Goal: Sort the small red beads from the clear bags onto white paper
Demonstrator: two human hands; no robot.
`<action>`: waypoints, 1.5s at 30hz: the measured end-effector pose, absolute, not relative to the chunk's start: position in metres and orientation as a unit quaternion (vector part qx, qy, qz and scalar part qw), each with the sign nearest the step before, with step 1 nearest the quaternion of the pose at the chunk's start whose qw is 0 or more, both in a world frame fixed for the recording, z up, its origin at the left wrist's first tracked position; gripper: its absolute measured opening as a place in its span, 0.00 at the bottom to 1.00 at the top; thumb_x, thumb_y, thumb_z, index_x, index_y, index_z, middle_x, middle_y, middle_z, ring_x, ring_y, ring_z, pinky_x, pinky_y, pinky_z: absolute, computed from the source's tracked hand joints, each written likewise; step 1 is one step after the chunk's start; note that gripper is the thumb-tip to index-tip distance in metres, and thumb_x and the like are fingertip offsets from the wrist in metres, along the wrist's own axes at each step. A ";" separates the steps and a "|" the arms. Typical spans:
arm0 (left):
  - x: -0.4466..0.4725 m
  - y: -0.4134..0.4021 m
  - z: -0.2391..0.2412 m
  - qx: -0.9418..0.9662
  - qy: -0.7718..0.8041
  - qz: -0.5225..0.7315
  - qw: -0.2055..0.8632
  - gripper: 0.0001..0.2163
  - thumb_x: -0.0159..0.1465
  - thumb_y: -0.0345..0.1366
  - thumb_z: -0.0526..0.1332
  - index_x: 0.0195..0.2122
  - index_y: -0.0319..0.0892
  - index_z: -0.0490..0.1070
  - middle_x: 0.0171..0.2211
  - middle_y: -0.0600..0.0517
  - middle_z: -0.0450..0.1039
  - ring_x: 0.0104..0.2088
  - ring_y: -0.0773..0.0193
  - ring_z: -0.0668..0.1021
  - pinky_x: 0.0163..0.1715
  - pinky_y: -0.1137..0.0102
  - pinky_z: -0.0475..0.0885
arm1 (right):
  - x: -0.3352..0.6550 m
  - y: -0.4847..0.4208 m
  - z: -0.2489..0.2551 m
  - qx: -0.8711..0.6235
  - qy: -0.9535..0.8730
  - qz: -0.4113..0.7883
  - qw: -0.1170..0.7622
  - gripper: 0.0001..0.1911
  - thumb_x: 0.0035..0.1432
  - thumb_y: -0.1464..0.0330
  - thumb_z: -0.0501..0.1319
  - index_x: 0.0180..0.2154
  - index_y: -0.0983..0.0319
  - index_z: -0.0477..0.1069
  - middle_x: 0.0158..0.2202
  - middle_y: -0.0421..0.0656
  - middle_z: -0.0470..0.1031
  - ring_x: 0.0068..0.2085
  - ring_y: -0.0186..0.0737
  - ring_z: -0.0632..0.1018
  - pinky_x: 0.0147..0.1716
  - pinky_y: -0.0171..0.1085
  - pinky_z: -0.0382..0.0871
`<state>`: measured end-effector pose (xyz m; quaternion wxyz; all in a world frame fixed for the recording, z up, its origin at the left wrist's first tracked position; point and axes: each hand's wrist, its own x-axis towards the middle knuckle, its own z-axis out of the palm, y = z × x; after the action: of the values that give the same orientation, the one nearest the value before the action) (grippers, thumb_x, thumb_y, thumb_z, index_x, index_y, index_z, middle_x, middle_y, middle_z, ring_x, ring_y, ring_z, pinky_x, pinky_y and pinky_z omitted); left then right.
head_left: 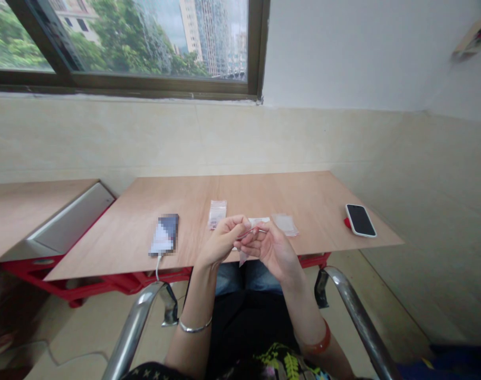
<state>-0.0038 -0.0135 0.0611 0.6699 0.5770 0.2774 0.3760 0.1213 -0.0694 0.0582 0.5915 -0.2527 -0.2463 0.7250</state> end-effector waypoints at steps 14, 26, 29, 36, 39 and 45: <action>0.002 -0.016 0.066 0.535 0.256 0.407 0.695 0.13 0.57 0.39 0.62 0.21 0.38 0.63 0.16 0.59 0.58 0.17 0.77 0.59 0.16 0.80 0.52 | 0.117 -0.070 0.063 -0.227 -0.255 0.709 0.617 0.11 0.50 0.65 0.68 0.28 0.64 0.69 0.24 0.42 0.78 0.30 0.41 0.82 0.32 0.34 0.78; 0.010 -0.019 0.063 0.493 0.254 0.432 0.711 0.20 0.53 0.49 0.68 0.22 0.38 0.63 0.16 0.59 0.59 0.16 0.77 0.61 0.16 0.81 0.55 | 0.115 -0.070 0.067 -0.257 -0.246 0.670 0.651 0.11 0.48 0.66 0.67 0.23 0.65 0.68 0.22 0.43 0.77 0.28 0.41 0.81 0.29 0.32 0.78; 0.012 -0.017 0.061 0.480 0.256 0.451 0.707 0.19 0.52 0.47 0.69 0.22 0.38 0.64 0.16 0.59 0.60 0.17 0.77 0.62 0.16 0.81 0.56 | 0.112 -0.071 0.067 -0.253 -0.249 0.661 0.661 0.10 0.48 0.67 0.66 0.24 0.64 0.67 0.22 0.43 0.77 0.29 0.42 0.82 0.31 0.35 0.78; 0.005 -0.006 0.057 0.512 0.298 0.510 0.624 0.15 0.59 0.41 0.63 0.21 0.39 0.62 0.17 0.59 0.59 0.18 0.76 0.62 0.18 0.80 0.57 | 0.109 -0.069 0.063 -0.279 -0.281 0.620 0.677 0.11 0.50 0.65 0.65 0.24 0.63 0.66 0.24 0.42 0.77 0.30 0.40 0.81 0.33 0.36 0.77; -0.001 -0.004 0.056 0.601 0.307 0.465 0.572 0.10 0.59 0.37 0.64 0.25 0.38 0.67 0.21 0.57 0.64 0.22 0.74 0.67 0.23 0.80 0.62 | 0.114 -0.061 0.055 -0.352 -0.300 0.562 0.686 0.12 0.49 0.64 0.65 0.22 0.63 0.67 0.22 0.40 0.75 0.25 0.36 0.78 0.30 0.34 0.76; -0.001 0.002 0.045 0.694 0.299 0.430 0.494 0.01 0.58 0.29 0.61 0.30 0.40 0.71 0.35 0.50 0.73 0.35 0.65 0.75 0.34 0.73 0.69 | 0.125 -0.044 0.028 -0.473 -0.409 0.441 0.644 0.09 0.49 0.66 0.60 0.21 0.63 0.67 0.20 0.38 0.71 0.23 0.33 0.72 0.25 0.32 0.69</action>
<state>-0.0005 0.0020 0.0452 0.4940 0.6945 0.2985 0.4296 0.1253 -0.0444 0.0279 0.6444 -0.4728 -0.4088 0.4405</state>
